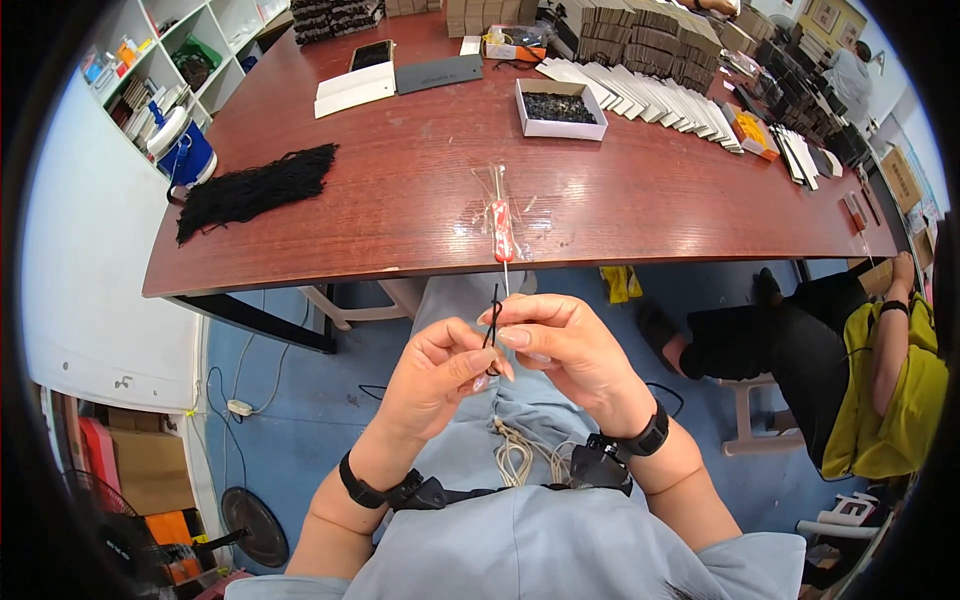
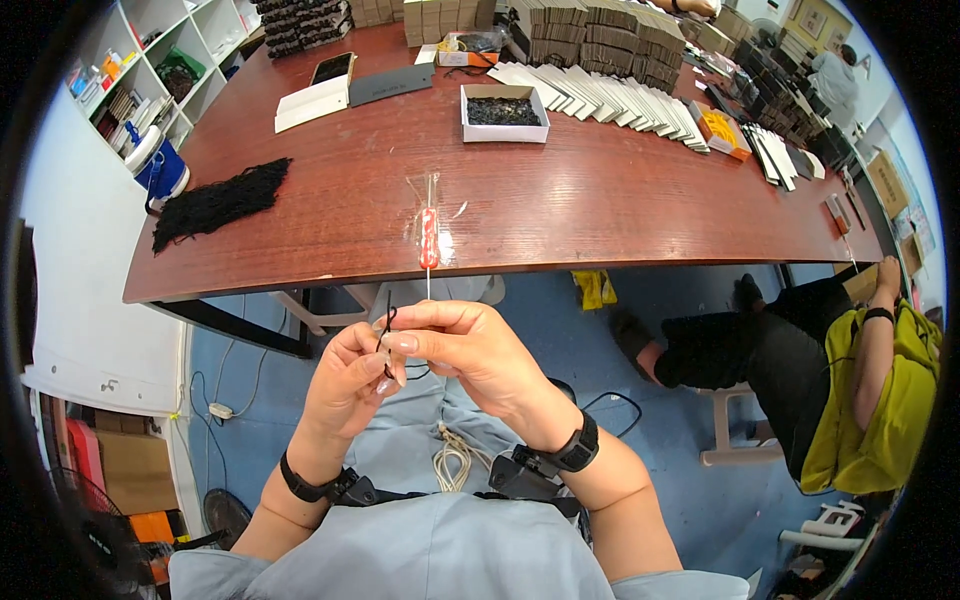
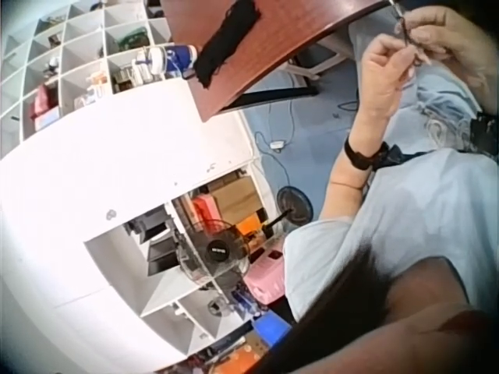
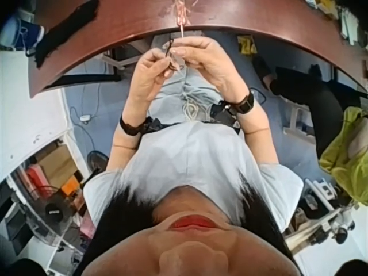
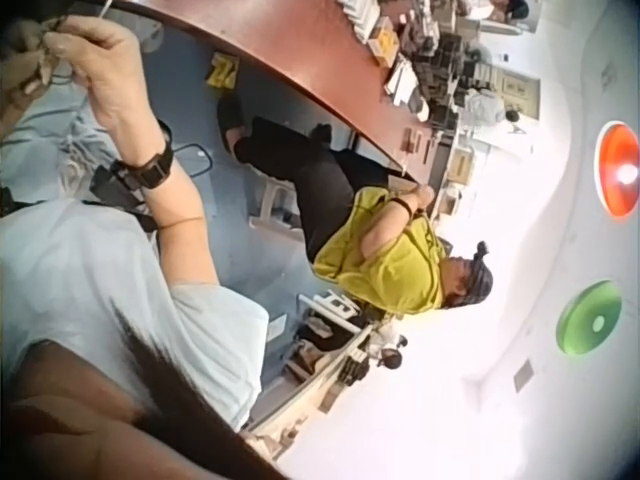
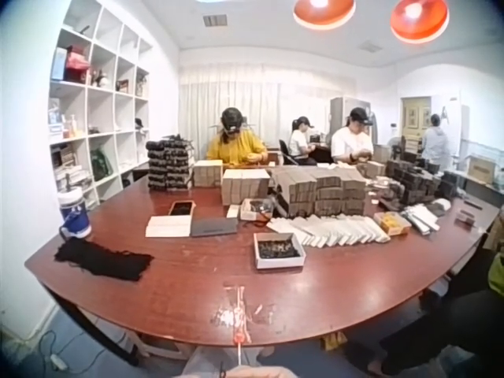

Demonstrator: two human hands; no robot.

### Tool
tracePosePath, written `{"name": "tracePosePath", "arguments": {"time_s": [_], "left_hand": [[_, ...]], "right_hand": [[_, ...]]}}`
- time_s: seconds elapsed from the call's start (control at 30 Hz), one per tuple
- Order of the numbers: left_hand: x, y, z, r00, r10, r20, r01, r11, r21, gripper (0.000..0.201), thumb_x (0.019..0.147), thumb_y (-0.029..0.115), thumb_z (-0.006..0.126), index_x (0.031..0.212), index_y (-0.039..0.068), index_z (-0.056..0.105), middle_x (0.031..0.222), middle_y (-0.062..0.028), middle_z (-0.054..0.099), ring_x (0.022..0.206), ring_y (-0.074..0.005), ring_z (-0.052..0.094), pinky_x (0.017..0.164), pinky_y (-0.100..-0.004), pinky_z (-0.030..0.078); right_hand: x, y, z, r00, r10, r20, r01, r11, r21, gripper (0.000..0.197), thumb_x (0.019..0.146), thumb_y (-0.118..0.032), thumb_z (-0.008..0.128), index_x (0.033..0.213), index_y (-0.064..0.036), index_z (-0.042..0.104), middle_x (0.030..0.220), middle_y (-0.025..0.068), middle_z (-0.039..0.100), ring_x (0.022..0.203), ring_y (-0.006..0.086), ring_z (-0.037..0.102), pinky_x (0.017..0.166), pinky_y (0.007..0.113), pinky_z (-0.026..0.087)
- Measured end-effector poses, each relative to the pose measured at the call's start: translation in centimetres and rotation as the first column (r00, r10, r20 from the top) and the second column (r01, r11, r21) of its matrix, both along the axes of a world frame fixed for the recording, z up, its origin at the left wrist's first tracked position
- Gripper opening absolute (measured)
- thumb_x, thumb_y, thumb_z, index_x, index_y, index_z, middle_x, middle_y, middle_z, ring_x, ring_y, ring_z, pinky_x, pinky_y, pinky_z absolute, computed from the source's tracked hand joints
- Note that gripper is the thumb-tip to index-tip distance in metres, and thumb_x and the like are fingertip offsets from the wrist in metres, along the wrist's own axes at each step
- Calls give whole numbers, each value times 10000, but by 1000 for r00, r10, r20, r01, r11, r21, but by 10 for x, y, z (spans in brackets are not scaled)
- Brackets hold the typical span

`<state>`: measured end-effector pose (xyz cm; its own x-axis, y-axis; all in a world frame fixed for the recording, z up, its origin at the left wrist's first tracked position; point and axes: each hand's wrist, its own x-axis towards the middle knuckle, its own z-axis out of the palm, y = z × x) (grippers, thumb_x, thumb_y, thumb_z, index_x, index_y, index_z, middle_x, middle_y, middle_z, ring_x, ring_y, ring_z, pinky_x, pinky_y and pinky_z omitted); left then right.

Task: The person picks up a black string and a plastic fastener, threading the string through the fastener by hand. After repeating this, they pick up a tag, thread the string through the tag's hole, and secure it before setting the completed tag aside.

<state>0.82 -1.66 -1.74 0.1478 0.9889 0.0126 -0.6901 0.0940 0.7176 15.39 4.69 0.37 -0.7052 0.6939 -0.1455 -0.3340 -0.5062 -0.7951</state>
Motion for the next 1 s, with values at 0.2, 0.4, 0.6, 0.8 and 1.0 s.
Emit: {"name": "tracePosePath", "arguments": {"time_s": [0.2, 0.4, 0.6, 0.8, 1.0], "left_hand": [[1, -1, 0, 1000, -13, -24, 13, 1000, -26, 74, 776, 80, 561, 746, 70, 495, 740, -117, 585, 597, -74, 459, 508, -165, 330], [0, -3, 3, 999, -52, -4, 52, 997, -56, 79, 780, 80, 556, 741, 65, 489, 736, -122, 588, 577, -73, 461, 500, -165, 337], [-1, -5, 2, 999, -29, -33, 27, 999, -35, 69, 771, 60, 559, 764, 46, 492, 729, -131, 593, 517, -54, 447, 454, -159, 334], [-1, -2, 22, 915, 149, -375, -163, 987, -6, 196, 762, 28, 563, 944, -9, 502, 729, -106, 600, 481, -8, 426, 408, -139, 302], [-3, 5, 24, 748, 96, -657, -106, 994, 25, 238, 765, 48, 562, 992, -12, 520, 705, -61, 596, 517, -20, 468, 423, -160, 340]], "right_hand": [[0, 2, 3, 1000, -18, -20, 18, 999, 32, 161, 717, -98, 627, 862, -29, 617, 786, 7, 593, 583, 21, 418, 485, 160, 287], [2, 5, 4, 999, -42, -17, 43, 998, 56, 113, 713, -103, 630, 801, -32, 630, 762, 7, 579, 575, 27, 396, 482, 167, 281], [4, 6, 3, 997, -80, 20, 75, 983, 168, 108, 719, -116, 631, 789, -35, 618, 751, 7, 576, 565, 23, 390, 474, 163, 277], [8, 7, 7, 986, -164, -5, 163, 972, 167, 110, 779, -136, 576, 735, -41, 543, 680, 37, 581, 450, 23, 380, 408, 149, 274], [7, 2, -1, 962, -268, -41, 272, 954, 124, 136, 823, -147, 514, 742, -45, 475, 661, 113, 600, 314, 20, 313, 296, 149, 219]]}}
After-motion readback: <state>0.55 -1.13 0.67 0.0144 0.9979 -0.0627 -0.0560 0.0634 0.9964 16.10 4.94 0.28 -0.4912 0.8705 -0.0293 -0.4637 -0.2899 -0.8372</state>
